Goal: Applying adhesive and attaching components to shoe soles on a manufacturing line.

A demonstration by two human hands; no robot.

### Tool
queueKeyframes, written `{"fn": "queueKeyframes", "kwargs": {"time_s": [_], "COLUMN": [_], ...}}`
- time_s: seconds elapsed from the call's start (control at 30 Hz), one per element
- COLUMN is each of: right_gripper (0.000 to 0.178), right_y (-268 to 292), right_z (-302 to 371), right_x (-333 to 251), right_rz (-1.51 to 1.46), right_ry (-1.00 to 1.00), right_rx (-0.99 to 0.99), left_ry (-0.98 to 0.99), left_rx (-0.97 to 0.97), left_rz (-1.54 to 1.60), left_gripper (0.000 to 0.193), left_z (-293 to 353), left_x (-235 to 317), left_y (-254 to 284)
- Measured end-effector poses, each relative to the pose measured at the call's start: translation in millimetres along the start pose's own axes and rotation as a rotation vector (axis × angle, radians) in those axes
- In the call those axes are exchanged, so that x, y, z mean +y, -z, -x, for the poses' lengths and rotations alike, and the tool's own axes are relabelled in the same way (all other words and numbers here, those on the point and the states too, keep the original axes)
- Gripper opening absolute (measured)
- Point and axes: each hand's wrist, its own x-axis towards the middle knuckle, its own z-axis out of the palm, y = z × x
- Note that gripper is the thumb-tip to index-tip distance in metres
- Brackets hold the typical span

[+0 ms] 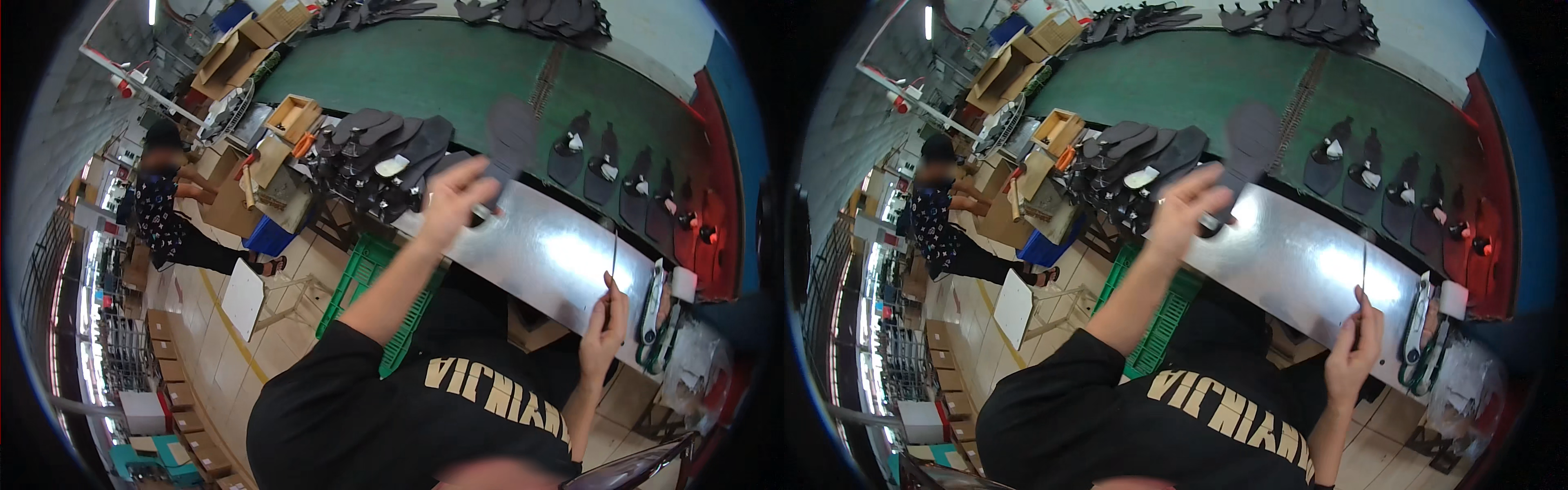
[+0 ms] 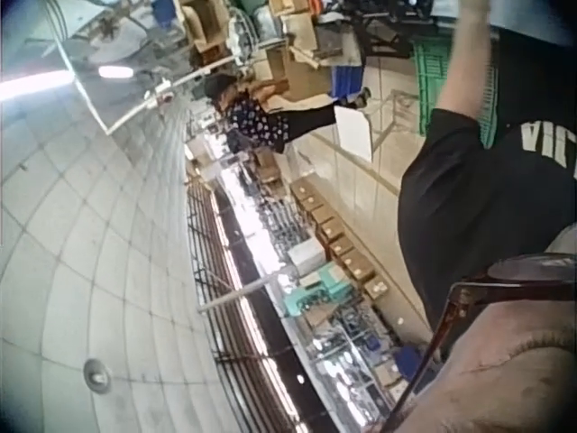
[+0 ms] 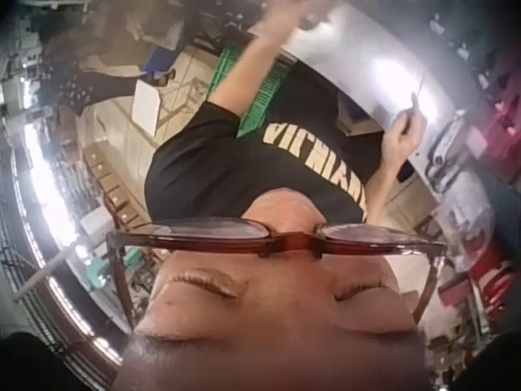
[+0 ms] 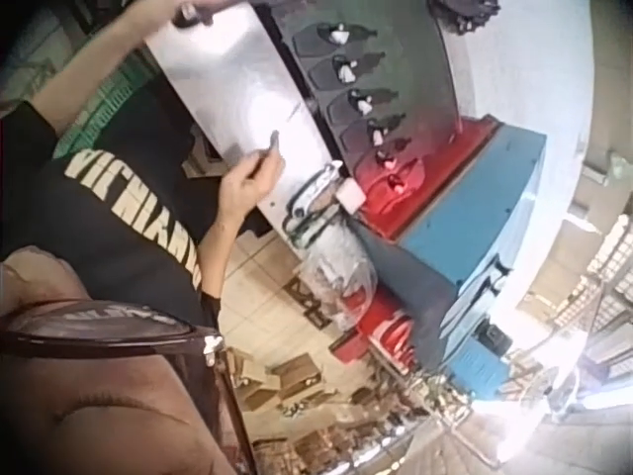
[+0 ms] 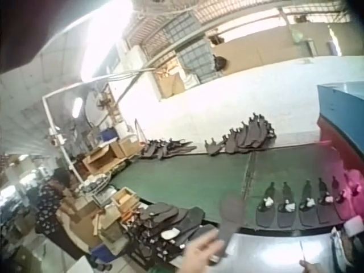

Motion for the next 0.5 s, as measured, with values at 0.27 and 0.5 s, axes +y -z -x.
{"fn": "queueKeyframes", "kwargs": {"time_s": [0.27, 0.5], "right_gripper": [0.039, 0.025], "right_y": [29, 34], "right_z": [-13, -17], "right_x": [50, 67], "right_rz": [0.029, 0.227], "right_ry": [-0.175, -0.170], "right_rx": [0.016, 0.107], "left_ry": [-0.320, 0.096], "left_rx": [0.382, 0.139], "left_rz": [-0.509, -1.126], "left_gripper": [0.028, 0.028], "left_z": [-70, -78], "left_x": [122, 120], "left_y": [196, 254]}}
